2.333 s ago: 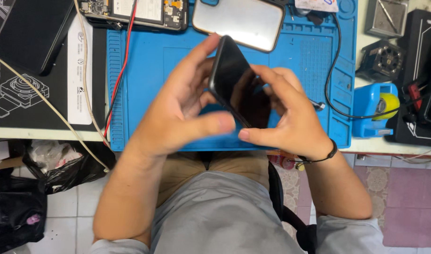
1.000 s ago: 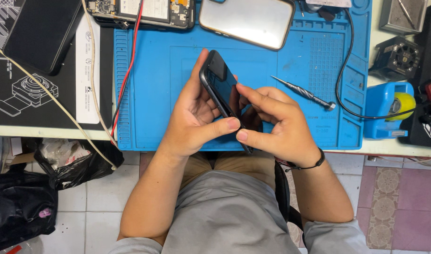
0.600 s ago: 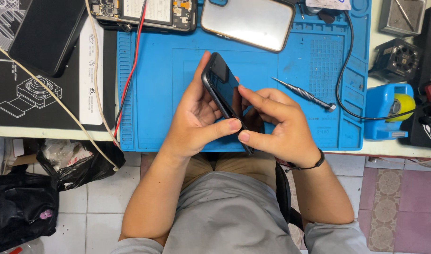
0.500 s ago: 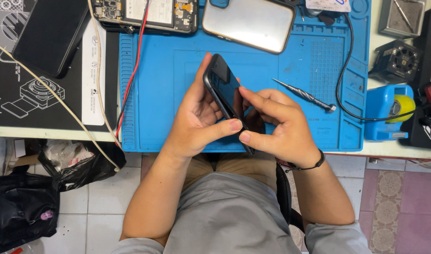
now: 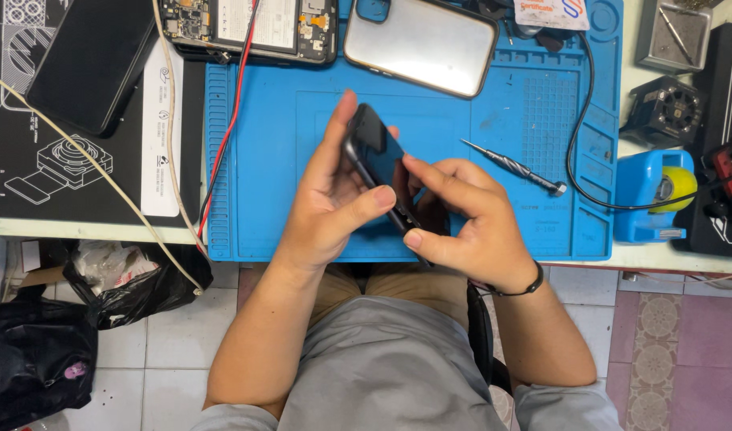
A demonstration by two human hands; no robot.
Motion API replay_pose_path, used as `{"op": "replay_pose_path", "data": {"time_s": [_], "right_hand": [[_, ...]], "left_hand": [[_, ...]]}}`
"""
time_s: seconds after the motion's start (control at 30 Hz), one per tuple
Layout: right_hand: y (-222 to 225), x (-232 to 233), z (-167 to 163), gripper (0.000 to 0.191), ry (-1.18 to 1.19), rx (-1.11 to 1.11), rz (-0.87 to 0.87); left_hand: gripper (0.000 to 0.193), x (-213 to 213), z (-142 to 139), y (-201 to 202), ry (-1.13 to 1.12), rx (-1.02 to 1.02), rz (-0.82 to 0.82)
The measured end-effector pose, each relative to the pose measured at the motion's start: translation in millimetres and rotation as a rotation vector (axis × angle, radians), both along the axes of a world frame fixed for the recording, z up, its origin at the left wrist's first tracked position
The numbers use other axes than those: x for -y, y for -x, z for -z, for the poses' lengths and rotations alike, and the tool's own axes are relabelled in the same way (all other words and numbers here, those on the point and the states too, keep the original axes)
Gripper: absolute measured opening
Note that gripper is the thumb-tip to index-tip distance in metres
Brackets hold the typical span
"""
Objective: The person works at a repair bench opening a smartphone. They use a pry tool to loosen the phone's edge, manipulate the device by hand, lift off the display assembly, and work on the exposed internal components including the battery area.
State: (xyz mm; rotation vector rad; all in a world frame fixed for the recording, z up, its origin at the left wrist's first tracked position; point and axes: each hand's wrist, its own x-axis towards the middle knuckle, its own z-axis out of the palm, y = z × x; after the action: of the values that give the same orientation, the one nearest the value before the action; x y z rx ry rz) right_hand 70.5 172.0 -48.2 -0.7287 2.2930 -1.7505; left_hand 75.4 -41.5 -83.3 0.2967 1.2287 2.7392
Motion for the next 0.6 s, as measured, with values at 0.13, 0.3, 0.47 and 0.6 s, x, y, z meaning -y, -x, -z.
{"op": "replay_pose_path", "data": {"time_s": [0.13, 0.3, 0.47, 0.6], "right_hand": [[-1, 6, -6, 0.073, -0.090, -0.134, 0.035], [5, 14, -9, 0.071, -0.131, -0.181, 0.078], [6, 16, -12, 0.066, -0.119, -0.108, 0.078], [8, 13, -10, 0.066, -0.122, -0.153, 0.056]], "left_hand": [[0.091, 0, -1, 0, 0.039, -0.049, -0.013], [0.089, 0, -2, -1, 0.020, -0.079, 0.004], [0.091, 2, 2, 2, 0.034, -0.101, 0.006], [0.092, 2, 6, 2, 0.016, -0.085, 0.018]]}}
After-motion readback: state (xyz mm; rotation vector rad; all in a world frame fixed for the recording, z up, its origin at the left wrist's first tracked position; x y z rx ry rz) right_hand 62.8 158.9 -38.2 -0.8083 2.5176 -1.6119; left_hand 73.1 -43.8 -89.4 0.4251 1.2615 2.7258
